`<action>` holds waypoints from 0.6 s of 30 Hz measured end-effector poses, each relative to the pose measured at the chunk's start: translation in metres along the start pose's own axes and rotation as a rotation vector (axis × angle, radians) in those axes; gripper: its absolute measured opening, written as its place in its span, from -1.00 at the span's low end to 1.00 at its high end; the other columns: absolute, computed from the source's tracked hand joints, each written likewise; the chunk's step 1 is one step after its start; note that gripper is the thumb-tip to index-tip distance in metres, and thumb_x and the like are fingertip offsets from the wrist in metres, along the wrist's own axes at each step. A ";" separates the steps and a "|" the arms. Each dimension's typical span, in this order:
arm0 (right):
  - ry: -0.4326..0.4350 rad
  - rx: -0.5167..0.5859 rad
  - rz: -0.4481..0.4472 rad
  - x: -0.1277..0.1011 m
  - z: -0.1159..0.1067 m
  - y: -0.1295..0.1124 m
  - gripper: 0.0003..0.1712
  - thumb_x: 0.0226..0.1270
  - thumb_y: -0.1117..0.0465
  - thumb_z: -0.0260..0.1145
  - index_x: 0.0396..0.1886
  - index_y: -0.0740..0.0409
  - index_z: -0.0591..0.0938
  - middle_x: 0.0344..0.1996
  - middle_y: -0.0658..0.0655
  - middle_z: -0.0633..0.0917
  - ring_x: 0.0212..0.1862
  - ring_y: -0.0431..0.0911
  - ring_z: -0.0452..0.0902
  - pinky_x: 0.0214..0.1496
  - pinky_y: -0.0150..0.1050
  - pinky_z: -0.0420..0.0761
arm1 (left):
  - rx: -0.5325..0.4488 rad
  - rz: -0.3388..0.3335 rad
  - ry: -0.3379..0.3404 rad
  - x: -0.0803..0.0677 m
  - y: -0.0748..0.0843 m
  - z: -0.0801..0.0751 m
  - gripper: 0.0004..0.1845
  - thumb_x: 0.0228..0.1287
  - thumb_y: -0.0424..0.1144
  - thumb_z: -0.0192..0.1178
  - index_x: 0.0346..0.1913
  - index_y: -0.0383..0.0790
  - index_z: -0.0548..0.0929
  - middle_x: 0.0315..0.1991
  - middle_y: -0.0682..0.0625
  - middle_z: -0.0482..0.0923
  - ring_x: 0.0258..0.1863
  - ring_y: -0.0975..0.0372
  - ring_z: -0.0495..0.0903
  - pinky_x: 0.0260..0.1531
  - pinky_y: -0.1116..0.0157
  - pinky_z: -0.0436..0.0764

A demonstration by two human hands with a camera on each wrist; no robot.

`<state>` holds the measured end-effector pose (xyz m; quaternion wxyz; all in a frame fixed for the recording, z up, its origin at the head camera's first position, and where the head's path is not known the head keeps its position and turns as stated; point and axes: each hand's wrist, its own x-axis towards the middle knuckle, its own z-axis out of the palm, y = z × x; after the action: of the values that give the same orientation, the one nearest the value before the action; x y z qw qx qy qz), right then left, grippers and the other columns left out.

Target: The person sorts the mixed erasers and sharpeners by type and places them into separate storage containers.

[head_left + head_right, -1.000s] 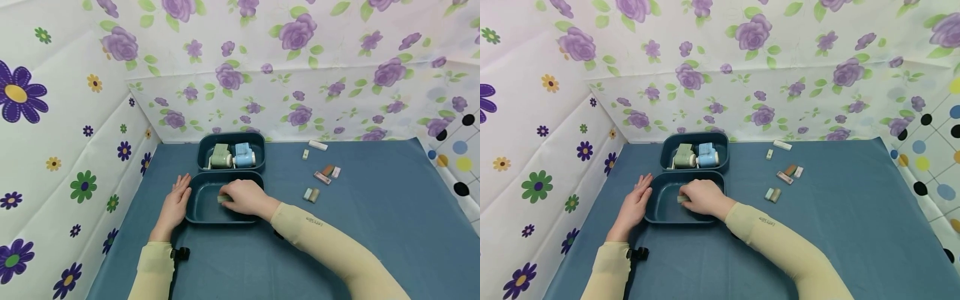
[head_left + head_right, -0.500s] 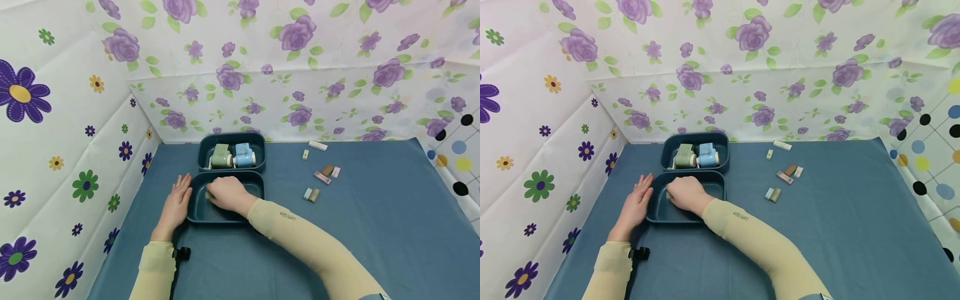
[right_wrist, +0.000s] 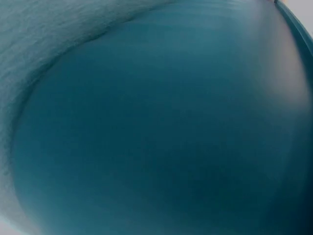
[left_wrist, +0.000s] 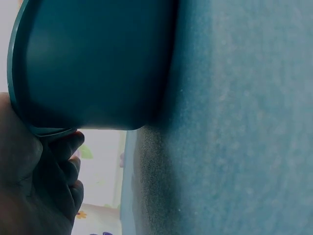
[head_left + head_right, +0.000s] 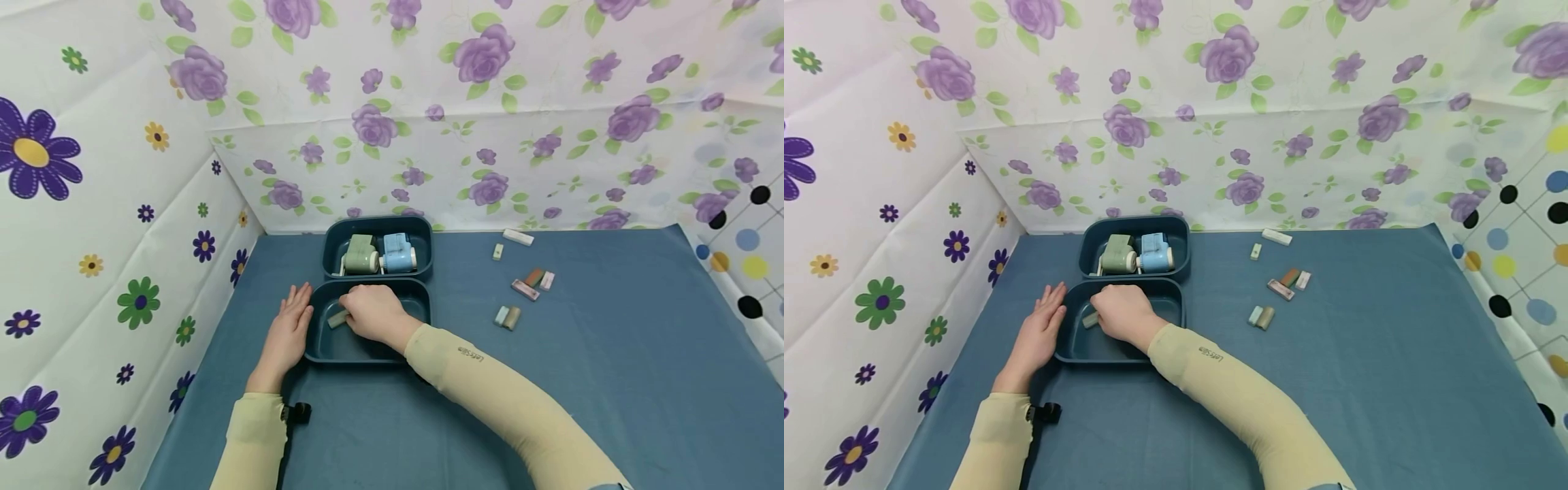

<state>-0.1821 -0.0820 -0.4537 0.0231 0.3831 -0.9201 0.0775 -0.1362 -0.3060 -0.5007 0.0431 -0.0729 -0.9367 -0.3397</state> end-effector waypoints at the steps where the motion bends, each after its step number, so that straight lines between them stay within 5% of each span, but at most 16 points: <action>1: 0.000 0.004 0.001 0.000 0.000 0.000 -0.81 0.56 0.09 0.40 0.03 -0.07 0.84 -0.17 -0.03 0.80 -0.20 -0.16 0.73 -0.19 -0.20 0.76 | 0.000 0.000 0.002 0.000 0.000 0.000 -0.46 0.80 -0.24 -0.11 0.65 -0.40 0.25 0.68 -0.24 0.13 0.71 -0.14 -0.09 0.67 -0.15 -0.15; 18: 0.018 0.096 0.036 -0.022 -0.004 0.011 -0.70 0.58 0.02 0.39 0.19 -0.11 0.82 0.01 -0.03 0.81 -0.06 -0.13 0.75 -0.18 -0.20 0.77 | -0.012 0.016 0.011 -0.002 0.000 -0.001 -0.45 0.81 -0.21 -0.13 0.65 -0.42 0.25 0.67 -0.24 0.14 0.69 -0.19 -0.06 0.66 -0.16 -0.14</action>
<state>-0.1743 -0.0585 -0.4532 0.0114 0.3663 -0.9220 0.1252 -0.1342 -0.3067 -0.5006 0.0506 -0.0788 -0.9337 -0.3456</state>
